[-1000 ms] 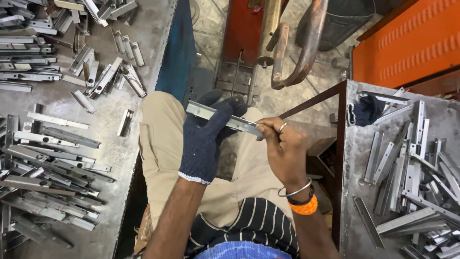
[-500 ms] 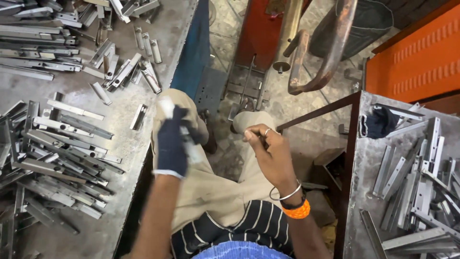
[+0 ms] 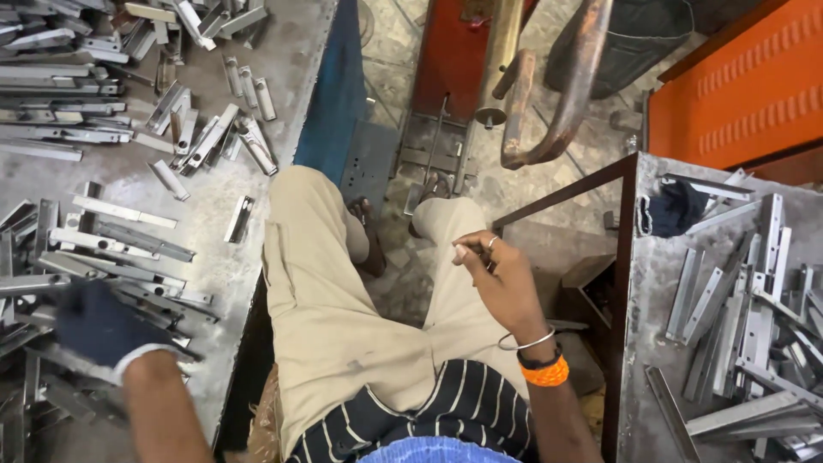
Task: Spot welding small metal brackets at a manual workstation.
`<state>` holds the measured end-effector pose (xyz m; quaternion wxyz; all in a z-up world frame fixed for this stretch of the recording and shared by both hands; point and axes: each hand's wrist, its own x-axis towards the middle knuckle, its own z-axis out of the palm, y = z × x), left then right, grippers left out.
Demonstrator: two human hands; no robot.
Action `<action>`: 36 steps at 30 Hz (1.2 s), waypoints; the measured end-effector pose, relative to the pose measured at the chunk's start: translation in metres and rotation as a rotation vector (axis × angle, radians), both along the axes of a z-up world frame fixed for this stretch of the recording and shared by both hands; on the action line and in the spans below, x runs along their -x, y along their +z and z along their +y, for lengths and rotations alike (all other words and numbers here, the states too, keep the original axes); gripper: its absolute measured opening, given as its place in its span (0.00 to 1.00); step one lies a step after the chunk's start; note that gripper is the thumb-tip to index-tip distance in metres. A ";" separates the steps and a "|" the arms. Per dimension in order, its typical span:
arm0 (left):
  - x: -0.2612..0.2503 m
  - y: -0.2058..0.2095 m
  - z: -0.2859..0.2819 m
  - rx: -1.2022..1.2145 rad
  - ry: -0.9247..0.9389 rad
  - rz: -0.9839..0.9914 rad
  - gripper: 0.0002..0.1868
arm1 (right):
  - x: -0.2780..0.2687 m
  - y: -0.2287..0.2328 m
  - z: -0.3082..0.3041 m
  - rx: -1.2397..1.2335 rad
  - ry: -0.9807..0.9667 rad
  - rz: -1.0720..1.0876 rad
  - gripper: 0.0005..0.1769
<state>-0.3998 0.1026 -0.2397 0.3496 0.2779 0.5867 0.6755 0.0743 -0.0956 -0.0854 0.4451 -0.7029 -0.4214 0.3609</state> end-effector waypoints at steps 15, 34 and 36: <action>-0.375 0.139 -0.130 0.232 -1.310 -0.128 0.11 | -0.218 -0.136 -0.161 0.159 -0.842 -0.609 0.08; -0.391 0.122 -0.169 0.381 -1.504 -0.125 0.13 | -0.250 -0.140 -0.238 0.480 -1.138 -0.846 0.06; -0.393 0.122 -0.170 0.400 -1.496 -0.143 0.13 | -0.243 -0.135 -0.235 0.429 -1.274 -0.755 0.08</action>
